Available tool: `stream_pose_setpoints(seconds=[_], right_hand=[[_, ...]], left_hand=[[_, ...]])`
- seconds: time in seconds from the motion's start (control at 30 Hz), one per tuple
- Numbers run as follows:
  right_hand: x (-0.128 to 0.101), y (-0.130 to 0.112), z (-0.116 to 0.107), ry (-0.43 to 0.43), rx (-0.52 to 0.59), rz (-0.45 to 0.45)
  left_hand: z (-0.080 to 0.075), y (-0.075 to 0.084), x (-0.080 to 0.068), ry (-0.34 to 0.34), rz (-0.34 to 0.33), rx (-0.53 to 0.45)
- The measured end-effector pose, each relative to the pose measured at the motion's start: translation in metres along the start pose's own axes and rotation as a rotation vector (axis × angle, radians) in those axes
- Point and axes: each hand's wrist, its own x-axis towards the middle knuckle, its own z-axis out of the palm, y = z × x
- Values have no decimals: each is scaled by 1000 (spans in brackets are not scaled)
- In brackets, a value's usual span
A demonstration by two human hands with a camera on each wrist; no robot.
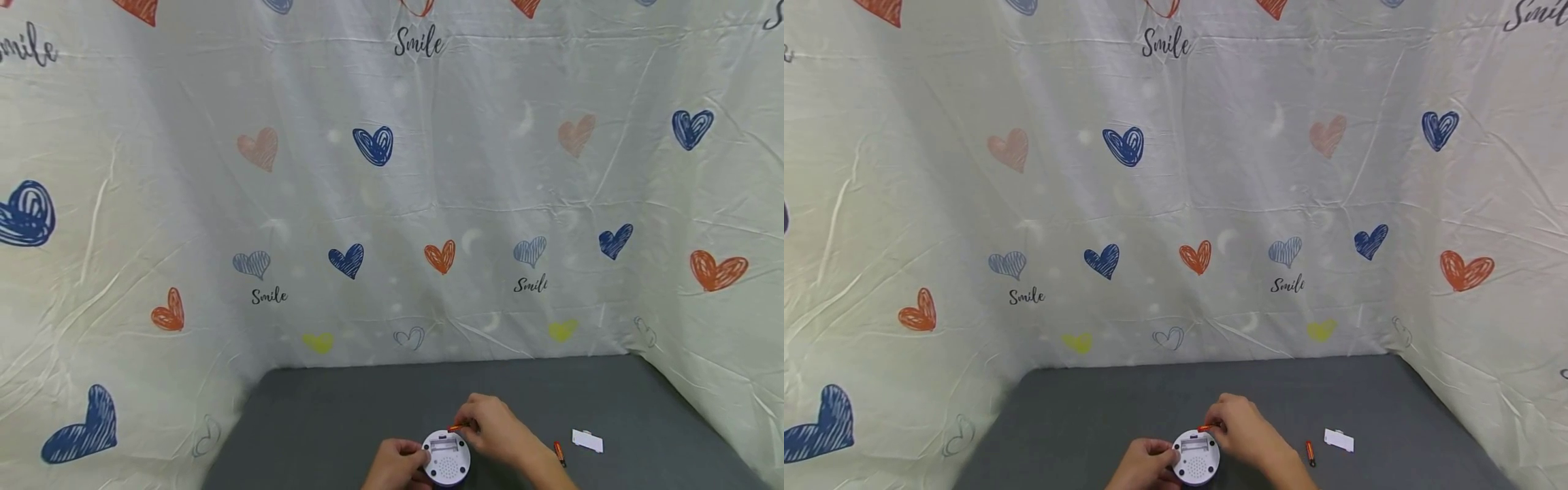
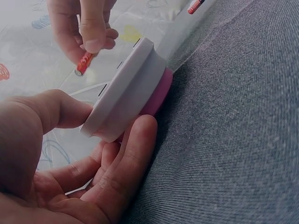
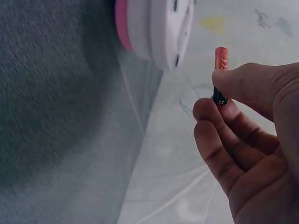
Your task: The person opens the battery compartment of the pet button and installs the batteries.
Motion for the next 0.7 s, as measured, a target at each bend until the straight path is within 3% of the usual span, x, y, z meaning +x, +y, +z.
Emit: stream_pose_setpoints(seconds=[0.27,0.5,0.7], right_hand=[[0,-4,12,-27,32,13],[0,-8,21,-25,11,3],[1,-9,27,-62,-1,31]], left_hand=[[2,1,-3,0,32,-34],[0,1,-2,-2,-10,-2],[-1,0,-1,-7,-4,-5]])
